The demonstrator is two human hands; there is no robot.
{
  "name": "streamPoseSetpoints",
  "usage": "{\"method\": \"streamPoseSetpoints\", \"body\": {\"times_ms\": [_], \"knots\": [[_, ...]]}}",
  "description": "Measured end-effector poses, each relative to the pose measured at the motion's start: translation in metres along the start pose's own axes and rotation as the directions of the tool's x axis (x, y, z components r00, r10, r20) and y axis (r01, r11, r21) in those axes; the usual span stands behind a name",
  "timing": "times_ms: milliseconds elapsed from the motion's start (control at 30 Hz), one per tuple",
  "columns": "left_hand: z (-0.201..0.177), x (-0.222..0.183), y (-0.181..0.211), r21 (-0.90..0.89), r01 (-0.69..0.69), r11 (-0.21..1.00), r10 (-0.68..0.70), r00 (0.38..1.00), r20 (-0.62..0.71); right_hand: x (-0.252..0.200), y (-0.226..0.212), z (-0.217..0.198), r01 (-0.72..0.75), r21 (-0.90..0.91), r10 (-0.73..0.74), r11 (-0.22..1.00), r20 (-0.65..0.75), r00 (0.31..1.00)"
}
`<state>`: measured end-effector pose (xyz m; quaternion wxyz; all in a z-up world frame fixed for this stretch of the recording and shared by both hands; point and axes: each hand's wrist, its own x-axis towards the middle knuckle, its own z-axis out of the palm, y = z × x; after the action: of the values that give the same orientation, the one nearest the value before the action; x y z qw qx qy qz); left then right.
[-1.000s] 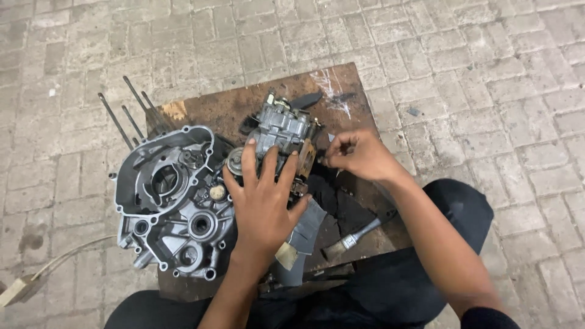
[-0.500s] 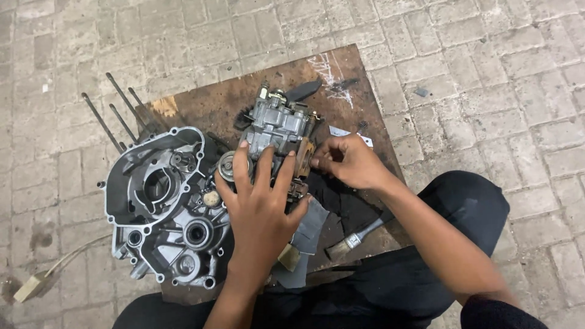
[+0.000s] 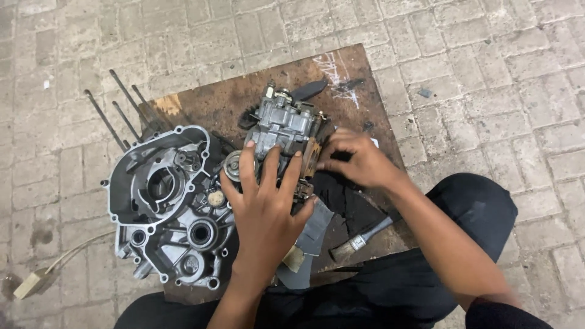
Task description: A person is fitting a gasket and other small components onto a motorcycle carburetor body on a wooden board.
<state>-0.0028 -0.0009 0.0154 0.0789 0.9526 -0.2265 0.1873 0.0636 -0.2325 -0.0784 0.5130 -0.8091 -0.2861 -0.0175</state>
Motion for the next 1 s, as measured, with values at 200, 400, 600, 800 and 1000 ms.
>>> {"method": "streamPoseSetpoints", "body": {"times_ms": [200,400,600,800,1000], "knots": [[0.001,-0.001,-0.001,0.015,-0.001,1.000,0.001,1.000,0.011,0.002,-0.006,0.001,-0.006,0.035,0.005,0.999,0.009,1.000],[-0.001,0.002,-0.001,0.028,-0.023,0.999,0.024,0.998,-0.053,0.004,-0.001,-0.007,0.013,-0.018,-0.014,1.000,-0.025,1.000],[0.000,0.000,-0.001,0.024,-0.022,0.999,0.024,0.997,-0.069,0.007,-0.031,-0.007,-0.144,-0.102,0.164,0.984,0.219,0.962],[-0.002,0.002,0.000,0.050,-0.033,0.998,0.038,0.995,-0.092,-0.002,-0.049,-0.047,-0.379,-0.246,0.384,0.892,-0.027,0.923],[0.000,0.001,0.000,0.003,-0.020,1.000,0.021,0.998,-0.061,-0.001,-0.044,-0.058,-0.285,-0.521,0.263,0.805,-0.117,0.958]]}}
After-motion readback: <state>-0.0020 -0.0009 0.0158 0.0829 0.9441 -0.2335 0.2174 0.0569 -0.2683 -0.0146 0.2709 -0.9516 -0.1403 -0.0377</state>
